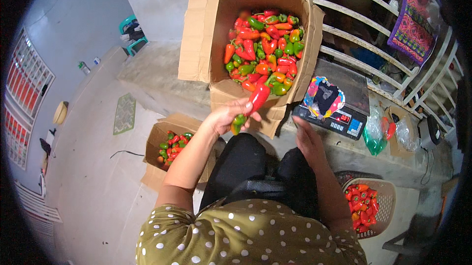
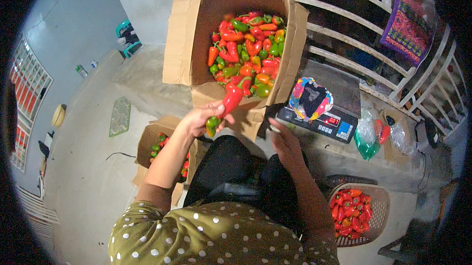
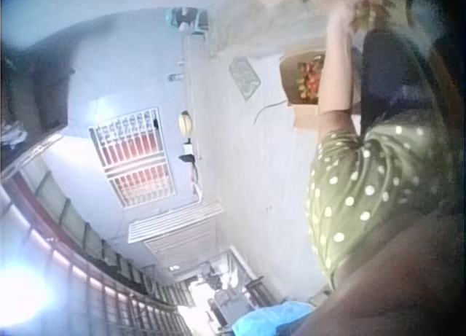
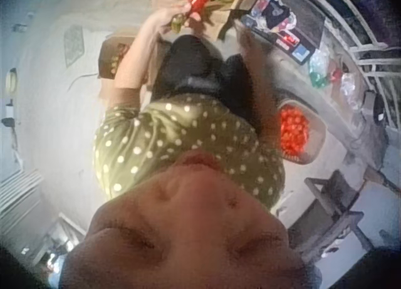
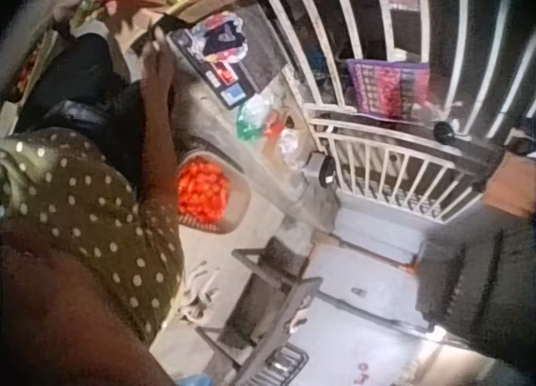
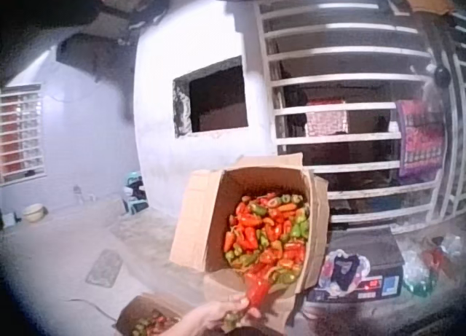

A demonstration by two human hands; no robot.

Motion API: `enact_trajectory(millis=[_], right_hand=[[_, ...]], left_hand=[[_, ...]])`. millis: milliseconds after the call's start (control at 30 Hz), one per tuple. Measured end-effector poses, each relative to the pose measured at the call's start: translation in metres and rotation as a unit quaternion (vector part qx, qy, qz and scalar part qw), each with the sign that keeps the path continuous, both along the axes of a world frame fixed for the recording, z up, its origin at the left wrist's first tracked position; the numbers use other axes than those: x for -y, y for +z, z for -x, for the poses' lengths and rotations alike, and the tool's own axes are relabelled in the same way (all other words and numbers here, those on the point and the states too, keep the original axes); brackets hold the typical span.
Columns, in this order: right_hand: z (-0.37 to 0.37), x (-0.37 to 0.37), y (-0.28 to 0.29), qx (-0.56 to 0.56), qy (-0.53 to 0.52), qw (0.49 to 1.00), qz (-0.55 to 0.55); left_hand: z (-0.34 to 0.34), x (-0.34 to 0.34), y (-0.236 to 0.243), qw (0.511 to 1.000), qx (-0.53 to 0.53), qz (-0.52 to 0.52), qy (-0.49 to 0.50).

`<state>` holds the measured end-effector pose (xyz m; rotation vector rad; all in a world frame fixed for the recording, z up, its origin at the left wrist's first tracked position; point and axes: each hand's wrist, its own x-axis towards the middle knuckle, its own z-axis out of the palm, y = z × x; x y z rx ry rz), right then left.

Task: The person sits on the floor and sorts red and green peppers from a large cardboard box into a smaller box and a plastic basket. They pick peppers one by one, inspect them, and place them into the respective containers.

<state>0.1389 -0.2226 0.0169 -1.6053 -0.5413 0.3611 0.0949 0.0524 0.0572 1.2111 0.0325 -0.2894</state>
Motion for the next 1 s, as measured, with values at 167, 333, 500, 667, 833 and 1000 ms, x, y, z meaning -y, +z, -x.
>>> enact_trajectory(millis=[167, 333, 500, 667, 833, 1000], right_hand=[[0.010, -0.038, 0.051, -0.026, 0.080, 0.996, -0.011], [0.016, -0.043, 0.023, 0.044, 0.123, 0.989, 0.074], [0.034, -0.043, 0.024, 0.138, 0.088, 0.977, 0.138], [0.042, -0.040, 0.035, 0.181, 0.090, 0.964, 0.171], [0.047, -0.038, 0.034, 0.242, 0.103, 0.953, 0.150], [0.044, -0.029, 0.006, 0.330, 0.078, 0.927, 0.162]], left_hand=[[0.033, 0.023, -0.018, 0.995, -0.004, -0.079, -0.064], [0.046, 0.044, -0.019, 0.983, 0.093, -0.123, -0.099], [0.041, 0.049, -0.011, 0.905, 0.112, -0.397, -0.102], [0.051, 0.054, -0.006, 0.823, 0.183, -0.538, -0.008], [0.072, 0.057, 0.023, 0.833, 0.166, -0.527, -0.007], [0.087, 0.041, -0.001, 0.802, 0.228, -0.549, -0.064]])
